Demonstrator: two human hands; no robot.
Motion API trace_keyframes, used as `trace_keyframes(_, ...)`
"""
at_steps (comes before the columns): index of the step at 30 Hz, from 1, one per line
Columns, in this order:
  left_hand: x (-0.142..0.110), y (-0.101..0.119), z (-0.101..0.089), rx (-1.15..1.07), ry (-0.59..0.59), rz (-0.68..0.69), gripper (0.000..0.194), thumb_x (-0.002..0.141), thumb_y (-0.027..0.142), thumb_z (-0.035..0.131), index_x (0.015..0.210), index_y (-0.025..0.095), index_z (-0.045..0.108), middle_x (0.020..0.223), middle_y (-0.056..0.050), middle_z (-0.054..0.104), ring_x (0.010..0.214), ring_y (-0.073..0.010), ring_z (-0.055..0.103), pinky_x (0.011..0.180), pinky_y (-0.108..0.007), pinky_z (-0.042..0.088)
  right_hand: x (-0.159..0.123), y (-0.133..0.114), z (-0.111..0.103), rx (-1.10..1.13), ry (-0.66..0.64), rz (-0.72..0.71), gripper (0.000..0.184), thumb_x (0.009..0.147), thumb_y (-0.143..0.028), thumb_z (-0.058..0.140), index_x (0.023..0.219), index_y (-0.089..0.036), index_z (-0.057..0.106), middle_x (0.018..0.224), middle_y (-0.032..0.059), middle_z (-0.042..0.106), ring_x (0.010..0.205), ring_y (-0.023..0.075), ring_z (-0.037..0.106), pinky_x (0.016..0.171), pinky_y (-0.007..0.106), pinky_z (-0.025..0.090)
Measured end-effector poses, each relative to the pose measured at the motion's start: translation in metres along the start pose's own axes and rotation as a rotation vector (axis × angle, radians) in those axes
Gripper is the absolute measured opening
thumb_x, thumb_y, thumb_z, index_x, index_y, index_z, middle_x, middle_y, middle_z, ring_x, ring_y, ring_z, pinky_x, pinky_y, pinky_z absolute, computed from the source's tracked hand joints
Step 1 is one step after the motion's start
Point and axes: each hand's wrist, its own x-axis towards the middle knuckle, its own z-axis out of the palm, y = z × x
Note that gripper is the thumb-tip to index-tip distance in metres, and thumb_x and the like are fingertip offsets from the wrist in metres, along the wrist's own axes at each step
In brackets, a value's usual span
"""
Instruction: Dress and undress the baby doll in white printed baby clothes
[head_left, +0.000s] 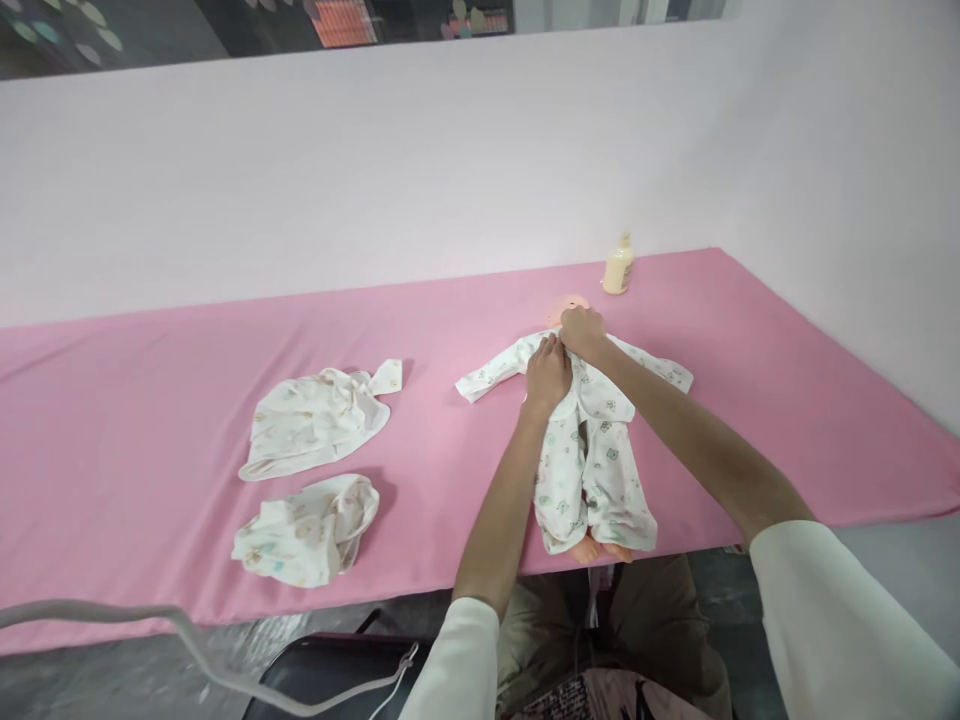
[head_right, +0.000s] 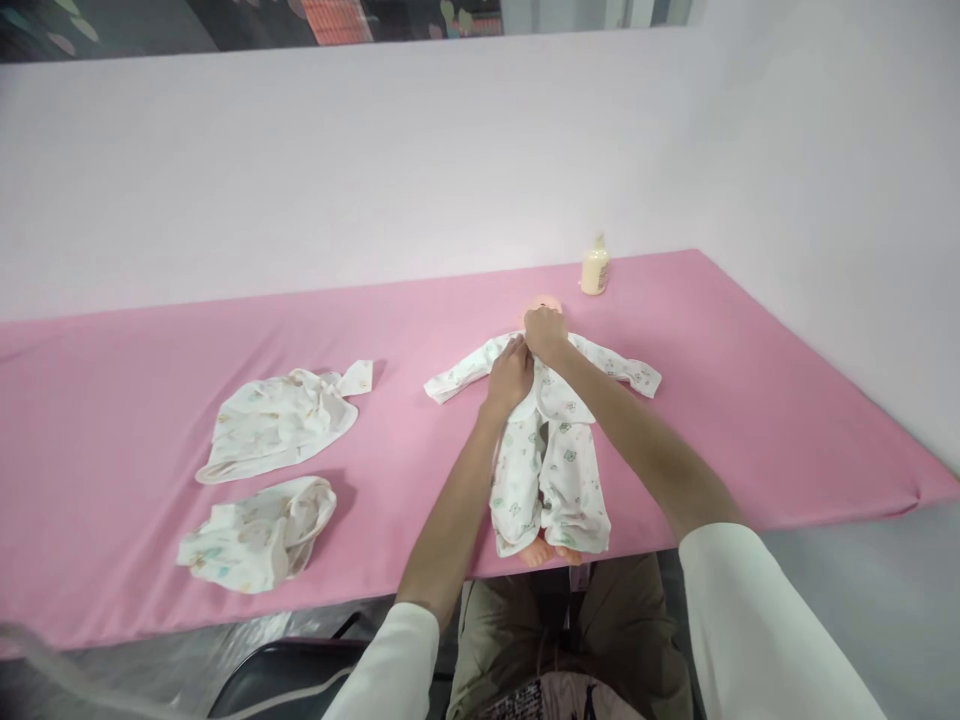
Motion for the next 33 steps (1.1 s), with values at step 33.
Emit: trace_keyframes(33,0.013,0.014,-0.028,0.033,-0.190,-0.255,0.036,0.097,0.024,0.039,0.127,0.018,0.059,0.137,-0.012,0.056,0.129,-0.0273,0.049,0.109,-0.043,0.039,0.024,0.040,-0.013,0.225,-0.136,-0.067,0.015,0.070,-0.013,0.060,0.058,-0.016,0.053,0.062,0.0038,0.054,0.068,0.0161,0.051,0.061,0.025,0.034)
